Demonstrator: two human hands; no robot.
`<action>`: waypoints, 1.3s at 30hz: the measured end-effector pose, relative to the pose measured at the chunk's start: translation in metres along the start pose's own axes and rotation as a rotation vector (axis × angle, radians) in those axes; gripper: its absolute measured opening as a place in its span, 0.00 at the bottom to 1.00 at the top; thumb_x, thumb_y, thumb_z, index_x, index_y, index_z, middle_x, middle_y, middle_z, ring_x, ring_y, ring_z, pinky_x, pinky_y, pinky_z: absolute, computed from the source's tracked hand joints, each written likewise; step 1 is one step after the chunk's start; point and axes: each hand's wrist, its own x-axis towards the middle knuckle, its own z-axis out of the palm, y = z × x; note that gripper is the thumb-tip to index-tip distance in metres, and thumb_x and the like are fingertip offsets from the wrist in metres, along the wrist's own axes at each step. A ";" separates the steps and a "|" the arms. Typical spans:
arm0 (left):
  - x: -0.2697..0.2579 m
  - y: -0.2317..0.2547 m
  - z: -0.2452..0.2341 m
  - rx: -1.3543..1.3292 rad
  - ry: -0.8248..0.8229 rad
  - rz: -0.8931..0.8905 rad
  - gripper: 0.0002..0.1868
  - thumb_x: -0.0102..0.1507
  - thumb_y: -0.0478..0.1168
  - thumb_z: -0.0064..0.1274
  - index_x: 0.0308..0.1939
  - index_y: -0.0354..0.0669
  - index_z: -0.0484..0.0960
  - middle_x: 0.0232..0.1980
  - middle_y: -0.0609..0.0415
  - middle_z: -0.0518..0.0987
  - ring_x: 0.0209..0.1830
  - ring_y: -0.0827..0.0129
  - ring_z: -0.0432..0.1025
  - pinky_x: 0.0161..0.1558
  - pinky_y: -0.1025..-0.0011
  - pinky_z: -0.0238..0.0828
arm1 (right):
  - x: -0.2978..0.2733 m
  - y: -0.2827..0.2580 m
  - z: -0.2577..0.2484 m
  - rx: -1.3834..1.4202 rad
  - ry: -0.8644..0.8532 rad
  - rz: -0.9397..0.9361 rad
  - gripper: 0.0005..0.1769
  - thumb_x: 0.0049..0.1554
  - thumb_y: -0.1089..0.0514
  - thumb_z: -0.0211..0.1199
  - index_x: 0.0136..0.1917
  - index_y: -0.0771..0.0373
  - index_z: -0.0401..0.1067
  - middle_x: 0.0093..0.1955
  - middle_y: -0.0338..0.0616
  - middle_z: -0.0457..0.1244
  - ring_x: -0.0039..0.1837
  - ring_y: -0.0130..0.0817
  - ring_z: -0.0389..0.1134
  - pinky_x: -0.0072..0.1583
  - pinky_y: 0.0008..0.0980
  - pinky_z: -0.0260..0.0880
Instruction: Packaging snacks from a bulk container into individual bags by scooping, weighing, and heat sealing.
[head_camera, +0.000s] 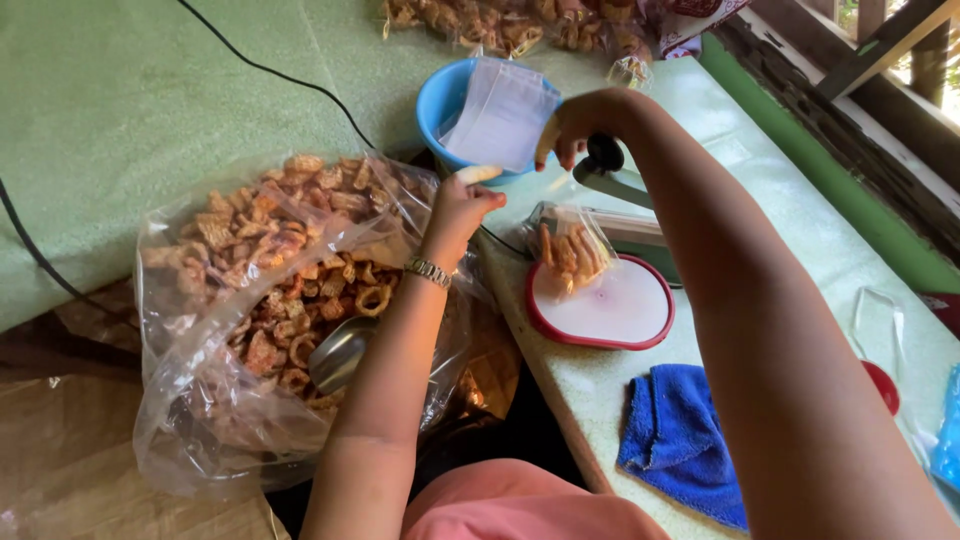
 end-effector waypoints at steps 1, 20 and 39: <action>0.023 -0.021 0.005 0.001 -0.004 0.002 0.21 0.51 0.32 0.51 0.49 0.37 0.75 0.23 0.62 0.71 0.26 0.79 0.66 0.28 0.81 0.61 | -0.009 0.007 0.013 0.003 0.004 0.003 0.24 0.44 0.65 0.61 0.53 0.45 0.72 0.41 0.37 0.63 0.41 0.31 0.57 0.43 0.25 0.56; 0.116 -0.011 0.082 0.100 -0.702 -0.323 0.12 0.44 0.32 0.59 0.28 0.38 0.74 0.21 0.55 0.68 0.18 0.77 0.58 0.24 0.84 0.48 | -0.036 0.096 0.129 0.468 0.725 0.317 0.16 0.48 0.63 0.53 0.43 0.44 0.75 0.36 0.45 0.63 0.41 0.47 0.64 0.46 0.39 0.65; 0.114 0.035 0.089 0.736 -0.569 -0.164 0.18 0.57 0.48 0.47 0.45 0.42 0.67 0.37 0.59 0.77 0.25 0.78 0.62 0.25 0.77 0.60 | -0.060 0.055 0.111 0.414 0.636 0.591 0.19 0.50 0.53 0.43 0.49 0.67 0.64 0.45 0.55 0.60 0.43 0.48 0.60 0.40 0.41 0.57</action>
